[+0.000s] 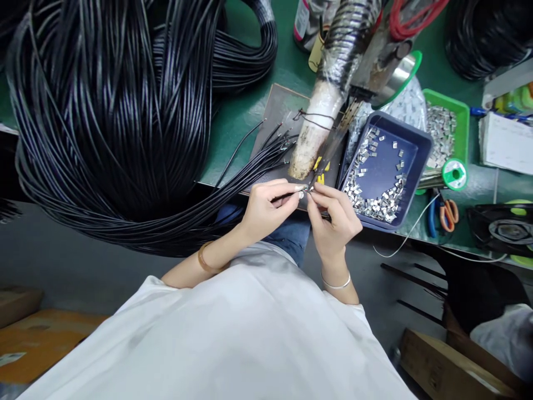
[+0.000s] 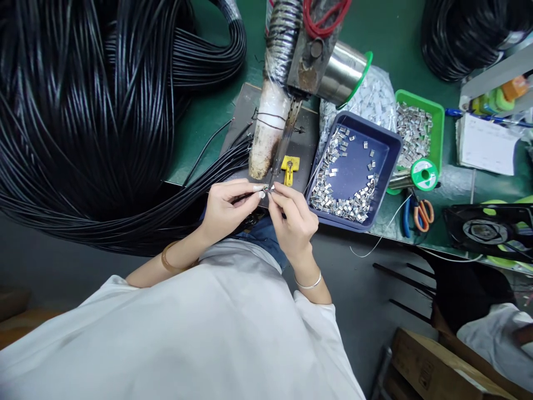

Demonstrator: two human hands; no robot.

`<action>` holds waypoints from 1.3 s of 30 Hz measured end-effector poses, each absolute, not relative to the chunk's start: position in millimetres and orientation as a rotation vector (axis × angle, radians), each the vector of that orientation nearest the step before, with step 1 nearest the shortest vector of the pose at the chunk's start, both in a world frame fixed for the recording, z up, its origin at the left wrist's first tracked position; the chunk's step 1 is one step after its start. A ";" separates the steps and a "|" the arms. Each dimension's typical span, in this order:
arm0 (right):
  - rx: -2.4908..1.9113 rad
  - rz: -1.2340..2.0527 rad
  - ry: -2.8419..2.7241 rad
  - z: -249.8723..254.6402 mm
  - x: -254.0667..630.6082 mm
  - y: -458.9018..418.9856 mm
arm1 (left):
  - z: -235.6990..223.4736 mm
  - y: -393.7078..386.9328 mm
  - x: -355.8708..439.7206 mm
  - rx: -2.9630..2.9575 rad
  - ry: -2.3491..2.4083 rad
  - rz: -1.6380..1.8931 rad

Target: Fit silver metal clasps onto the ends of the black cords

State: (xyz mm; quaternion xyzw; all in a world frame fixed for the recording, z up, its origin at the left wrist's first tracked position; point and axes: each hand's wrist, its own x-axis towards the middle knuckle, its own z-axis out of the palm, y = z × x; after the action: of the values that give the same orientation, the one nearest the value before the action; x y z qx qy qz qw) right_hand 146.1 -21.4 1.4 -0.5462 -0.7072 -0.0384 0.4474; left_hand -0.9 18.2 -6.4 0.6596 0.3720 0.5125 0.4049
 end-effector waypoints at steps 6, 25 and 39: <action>-1.318 -0.122 -1.780 -3.5 146.5 -22.6 | -12.2 14.5 -3.7 1.687 0.961 1.257; -1.376 0.059 -1.526 -5.0 151.1 -42.2 | -12.8 5.3 -2.0 1.231 0.863 1.035; -1.457 0.380 -1.287 7.6 147.6 -36.7 | -9.7 -0.9 -4.1 1.210 0.808 1.100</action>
State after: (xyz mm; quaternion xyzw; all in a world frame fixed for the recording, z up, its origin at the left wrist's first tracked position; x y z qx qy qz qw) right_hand 147.6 -36.7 7.6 -0.6152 -0.5431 0.1606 0.5484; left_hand -4.1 -0.9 -9.7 0.5244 0.3503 0.4767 0.6124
